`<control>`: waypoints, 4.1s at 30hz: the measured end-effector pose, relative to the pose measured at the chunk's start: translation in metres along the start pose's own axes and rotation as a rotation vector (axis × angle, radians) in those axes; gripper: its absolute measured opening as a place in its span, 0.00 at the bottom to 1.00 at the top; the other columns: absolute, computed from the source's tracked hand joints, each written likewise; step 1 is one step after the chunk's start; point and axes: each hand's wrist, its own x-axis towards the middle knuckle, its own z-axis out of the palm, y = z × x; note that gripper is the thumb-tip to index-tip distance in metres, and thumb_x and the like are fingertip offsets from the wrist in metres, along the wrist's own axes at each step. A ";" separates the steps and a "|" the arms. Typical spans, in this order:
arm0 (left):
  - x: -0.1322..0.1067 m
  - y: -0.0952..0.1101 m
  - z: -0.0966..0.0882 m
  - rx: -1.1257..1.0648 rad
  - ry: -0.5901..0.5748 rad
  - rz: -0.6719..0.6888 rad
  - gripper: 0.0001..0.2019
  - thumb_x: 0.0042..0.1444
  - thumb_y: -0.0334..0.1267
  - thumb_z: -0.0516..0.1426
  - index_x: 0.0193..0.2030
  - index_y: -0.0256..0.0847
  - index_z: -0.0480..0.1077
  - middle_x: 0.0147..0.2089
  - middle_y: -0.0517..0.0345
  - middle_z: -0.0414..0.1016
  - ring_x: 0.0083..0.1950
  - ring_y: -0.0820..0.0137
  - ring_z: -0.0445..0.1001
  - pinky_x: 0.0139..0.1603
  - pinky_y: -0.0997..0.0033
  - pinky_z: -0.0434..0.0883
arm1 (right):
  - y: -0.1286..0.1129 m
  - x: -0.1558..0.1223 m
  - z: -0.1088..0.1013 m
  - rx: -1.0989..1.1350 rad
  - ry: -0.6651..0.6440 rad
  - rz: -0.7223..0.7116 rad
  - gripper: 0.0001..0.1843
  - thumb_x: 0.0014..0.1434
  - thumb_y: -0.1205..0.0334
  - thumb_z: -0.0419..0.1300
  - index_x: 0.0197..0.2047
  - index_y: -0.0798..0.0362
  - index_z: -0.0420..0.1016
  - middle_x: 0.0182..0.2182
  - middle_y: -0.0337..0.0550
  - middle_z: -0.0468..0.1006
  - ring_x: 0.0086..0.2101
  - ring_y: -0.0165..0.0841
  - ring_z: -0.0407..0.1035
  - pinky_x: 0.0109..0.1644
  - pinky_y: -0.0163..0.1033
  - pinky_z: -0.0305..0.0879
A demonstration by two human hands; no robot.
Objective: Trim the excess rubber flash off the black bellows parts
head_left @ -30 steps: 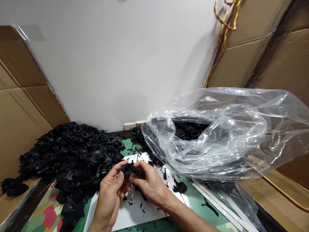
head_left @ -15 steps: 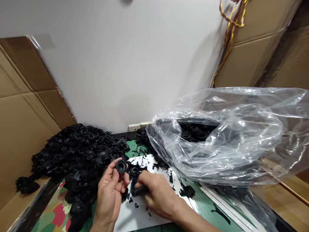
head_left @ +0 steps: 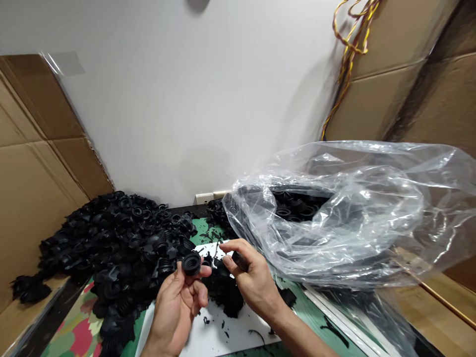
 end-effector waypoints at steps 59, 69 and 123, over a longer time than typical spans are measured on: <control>-0.001 -0.013 -0.005 0.340 0.014 0.081 0.30 0.44 0.61 0.62 0.43 0.36 0.70 0.18 0.63 0.69 0.15 0.77 0.63 0.15 0.79 0.56 | -0.007 -0.008 0.014 0.093 -0.201 0.039 0.02 0.49 0.66 0.60 0.29 0.54 0.74 0.28 0.42 0.73 0.31 0.33 0.67 0.35 0.36 0.61; 0.002 -0.020 -0.013 0.834 0.024 0.757 0.16 0.45 0.41 0.66 0.43 0.47 0.77 0.41 0.55 0.77 0.37 0.66 0.76 0.35 0.71 0.74 | -0.004 -0.006 0.017 0.330 -0.173 0.341 0.15 0.49 0.51 0.59 0.22 0.55 0.67 0.20 0.35 0.62 0.24 0.28 0.55 0.29 0.35 0.54; -0.002 -0.021 -0.014 1.045 0.100 0.902 0.05 0.55 0.35 0.55 0.36 0.43 0.73 0.37 0.55 0.75 0.40 0.64 0.75 0.42 0.67 0.72 | 0.000 -0.007 -0.006 0.454 -0.079 0.104 0.13 0.52 0.51 0.66 0.33 0.53 0.78 0.30 0.40 0.71 0.23 0.27 0.64 0.25 0.34 0.63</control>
